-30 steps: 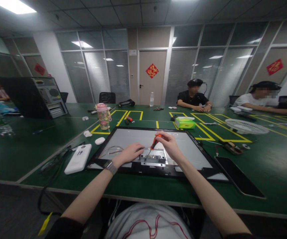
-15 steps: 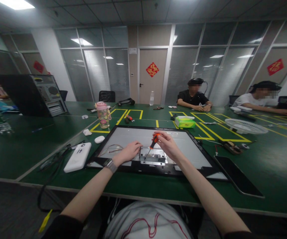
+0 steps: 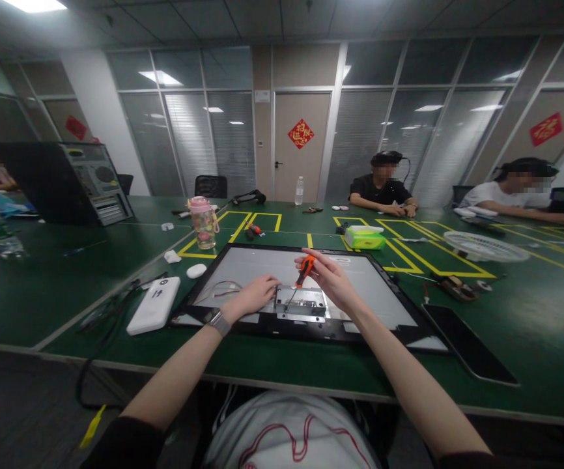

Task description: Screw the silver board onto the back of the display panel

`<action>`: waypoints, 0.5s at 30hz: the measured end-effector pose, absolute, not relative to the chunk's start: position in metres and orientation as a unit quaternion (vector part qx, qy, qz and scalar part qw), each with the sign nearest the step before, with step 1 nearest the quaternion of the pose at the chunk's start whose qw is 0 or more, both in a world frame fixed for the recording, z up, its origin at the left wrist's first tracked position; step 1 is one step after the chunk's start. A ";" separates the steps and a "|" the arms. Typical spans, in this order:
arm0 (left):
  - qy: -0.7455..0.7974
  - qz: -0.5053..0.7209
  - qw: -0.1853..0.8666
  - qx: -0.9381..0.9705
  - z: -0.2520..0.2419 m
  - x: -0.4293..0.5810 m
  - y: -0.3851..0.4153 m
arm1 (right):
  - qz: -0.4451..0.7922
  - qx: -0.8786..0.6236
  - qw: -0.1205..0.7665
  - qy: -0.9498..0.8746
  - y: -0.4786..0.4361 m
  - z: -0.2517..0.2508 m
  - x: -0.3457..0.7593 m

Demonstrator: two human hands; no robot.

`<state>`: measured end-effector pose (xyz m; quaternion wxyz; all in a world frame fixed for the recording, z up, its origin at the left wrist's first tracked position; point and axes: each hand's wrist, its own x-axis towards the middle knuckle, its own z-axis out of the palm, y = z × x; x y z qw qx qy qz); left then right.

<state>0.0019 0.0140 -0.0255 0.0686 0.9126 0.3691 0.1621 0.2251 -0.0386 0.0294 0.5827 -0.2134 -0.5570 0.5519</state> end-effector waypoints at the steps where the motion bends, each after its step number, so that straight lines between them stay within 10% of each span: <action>1: 0.369 0.164 0.067 0.912 -0.026 0.002 0.014 | 0.544 -0.219 0.590 -0.555 -0.037 0.028 0.226; 15: 0.366 0.165 0.068 0.913 -0.029 0.000 0.017 | 0.563 -0.229 0.604 -0.516 -0.038 0.028 0.226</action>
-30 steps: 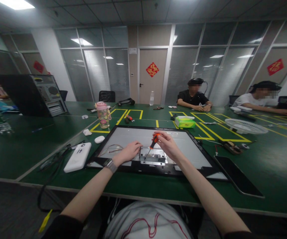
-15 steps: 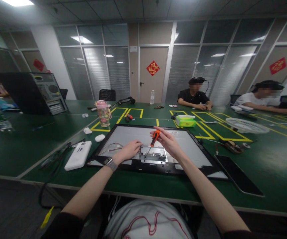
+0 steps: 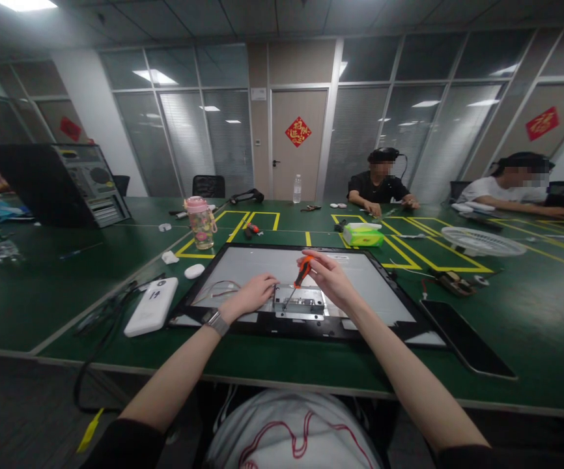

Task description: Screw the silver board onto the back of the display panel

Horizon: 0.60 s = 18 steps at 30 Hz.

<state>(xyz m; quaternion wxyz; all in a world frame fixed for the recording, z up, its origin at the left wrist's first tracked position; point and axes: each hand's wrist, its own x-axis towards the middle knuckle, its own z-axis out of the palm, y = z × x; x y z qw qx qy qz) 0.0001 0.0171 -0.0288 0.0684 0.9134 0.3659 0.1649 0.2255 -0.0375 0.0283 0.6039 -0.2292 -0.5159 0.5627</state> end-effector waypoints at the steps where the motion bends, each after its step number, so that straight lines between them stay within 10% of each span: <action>1: 0.364 0.166 0.068 0.914 -0.029 0.000 0.018 | 0.563 -0.223 0.602 -0.520 -0.038 0.029 0.225; 18: 0.364 0.179 0.076 0.911 -0.033 -0.001 0.020 | 0.585 -0.223 0.602 -0.496 -0.036 0.027 0.225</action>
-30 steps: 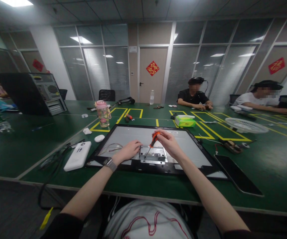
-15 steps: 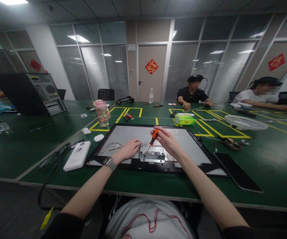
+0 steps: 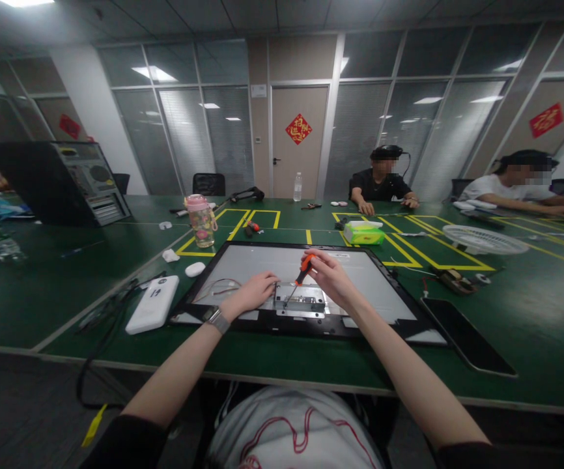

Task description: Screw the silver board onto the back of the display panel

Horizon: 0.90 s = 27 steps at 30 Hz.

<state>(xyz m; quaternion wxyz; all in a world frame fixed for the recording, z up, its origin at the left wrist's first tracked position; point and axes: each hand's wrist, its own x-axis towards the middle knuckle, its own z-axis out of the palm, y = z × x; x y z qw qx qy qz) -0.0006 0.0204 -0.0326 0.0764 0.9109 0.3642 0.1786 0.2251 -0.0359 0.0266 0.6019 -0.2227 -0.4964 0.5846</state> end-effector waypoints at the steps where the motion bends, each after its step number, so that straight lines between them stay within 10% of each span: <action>1: 0.365 0.177 0.074 0.911 -0.033 -0.001 0.021 | 0.587 -0.224 0.602 -0.494 -0.036 0.027 0.225; 27: 0.374 0.166 0.081 0.909 -0.028 0.000 0.017 | 0.484 -0.276 0.638 -0.531 -0.032 0.022 0.227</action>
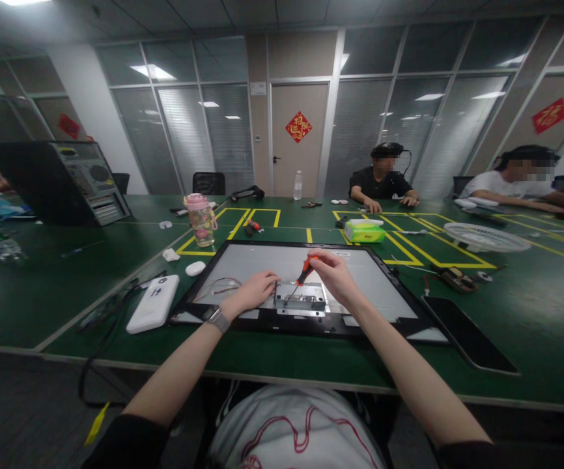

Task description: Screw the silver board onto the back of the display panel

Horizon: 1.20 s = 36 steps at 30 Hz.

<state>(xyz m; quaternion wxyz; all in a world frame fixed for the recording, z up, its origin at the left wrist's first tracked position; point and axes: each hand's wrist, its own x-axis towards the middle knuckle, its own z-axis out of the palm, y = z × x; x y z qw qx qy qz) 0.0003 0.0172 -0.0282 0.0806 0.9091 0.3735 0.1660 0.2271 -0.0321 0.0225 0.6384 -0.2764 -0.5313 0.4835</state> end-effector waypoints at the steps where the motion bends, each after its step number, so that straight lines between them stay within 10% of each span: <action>1: 0.373 0.166 0.080 0.909 -0.028 0.000 0.017 | 0.496 -0.271 0.635 -0.527 -0.033 0.023 0.227; 36: 0.371 0.176 0.086 0.908 -0.027 0.000 0.016 | 0.505 -0.262 0.631 -0.527 -0.033 0.025 0.227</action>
